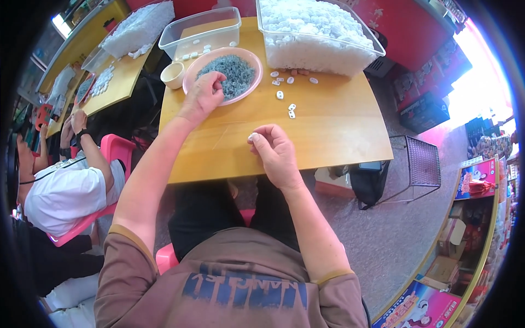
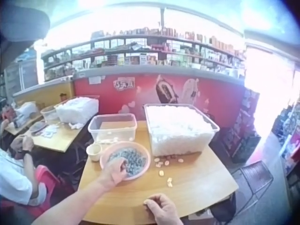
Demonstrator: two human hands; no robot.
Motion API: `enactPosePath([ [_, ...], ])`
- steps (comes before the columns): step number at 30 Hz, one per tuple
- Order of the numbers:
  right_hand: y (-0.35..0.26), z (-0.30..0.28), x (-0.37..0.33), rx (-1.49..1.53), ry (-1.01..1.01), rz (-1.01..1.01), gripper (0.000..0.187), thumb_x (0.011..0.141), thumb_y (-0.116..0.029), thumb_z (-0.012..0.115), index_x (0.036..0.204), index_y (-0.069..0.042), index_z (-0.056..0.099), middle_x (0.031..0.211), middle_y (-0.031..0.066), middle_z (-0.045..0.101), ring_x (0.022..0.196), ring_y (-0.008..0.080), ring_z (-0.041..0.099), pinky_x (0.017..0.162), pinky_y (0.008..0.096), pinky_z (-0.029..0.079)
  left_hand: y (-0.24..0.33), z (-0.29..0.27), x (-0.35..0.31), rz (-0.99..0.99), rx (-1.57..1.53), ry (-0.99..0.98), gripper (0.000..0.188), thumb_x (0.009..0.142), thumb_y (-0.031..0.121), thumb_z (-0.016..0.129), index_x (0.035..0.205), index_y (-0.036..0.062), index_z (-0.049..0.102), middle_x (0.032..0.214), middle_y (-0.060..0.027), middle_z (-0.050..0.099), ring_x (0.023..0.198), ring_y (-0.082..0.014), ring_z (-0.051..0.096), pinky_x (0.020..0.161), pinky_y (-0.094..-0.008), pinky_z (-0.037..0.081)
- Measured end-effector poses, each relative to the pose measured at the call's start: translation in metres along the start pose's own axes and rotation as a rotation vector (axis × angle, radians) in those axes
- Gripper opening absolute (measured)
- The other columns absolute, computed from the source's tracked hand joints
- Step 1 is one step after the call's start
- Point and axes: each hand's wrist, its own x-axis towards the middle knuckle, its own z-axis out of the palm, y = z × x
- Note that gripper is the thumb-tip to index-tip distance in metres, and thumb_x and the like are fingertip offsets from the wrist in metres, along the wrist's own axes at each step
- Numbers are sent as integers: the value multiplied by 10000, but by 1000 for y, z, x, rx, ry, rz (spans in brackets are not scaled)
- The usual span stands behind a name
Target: Assembling spring-loaded plastic cord locks by inserting a spring and a plunger into the housing.
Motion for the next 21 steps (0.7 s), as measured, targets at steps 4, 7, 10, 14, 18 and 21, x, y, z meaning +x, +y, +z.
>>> enactPosePath([
  [4,-1,-3,-5,107,63,-28,97,845,-73,504,929,-25,503,783,40,556,672,90,511,637,206,424,2,-1,1,1,-11,-14,196,704,20,512,897,-3,527,702,-52,502,650,-153,490,607,-268,412],
  [7,-6,-7,-25,232,193,-18,84,835,-45,487,914,-33,510,733,42,528,626,100,483,589,215,401,5,-4,0,-62,-52,-16,162,712,37,524,869,0,542,713,-76,524,678,-183,512,631,-284,419],
  [10,-4,-25,-62,249,199,13,91,823,-25,466,889,-38,526,705,43,502,593,110,461,559,226,380,6,-2,0,-112,-124,4,142,746,54,529,872,-3,559,743,-64,543,676,-150,505,621,-260,412],
  [14,4,-47,-95,351,270,204,102,814,-13,450,865,-28,537,710,46,506,585,114,463,544,236,378,3,2,3,-37,-139,43,152,792,47,513,918,-8,581,786,-26,550,655,-69,476,592,-200,398],
  [18,-4,-41,-89,407,380,323,124,821,-22,441,890,-2,541,710,45,511,568,106,462,520,235,381,-2,4,4,-51,-119,14,161,792,44,511,924,-3,589,789,-54,563,666,-96,509,605,-210,409],
  [21,-4,-40,-85,343,394,410,160,829,-45,439,942,15,535,715,41,515,579,98,468,533,228,403,9,-2,4,-3,-1,-28,155,760,50,516,890,20,595,810,-130,574,757,-267,551,687,-324,431],
])
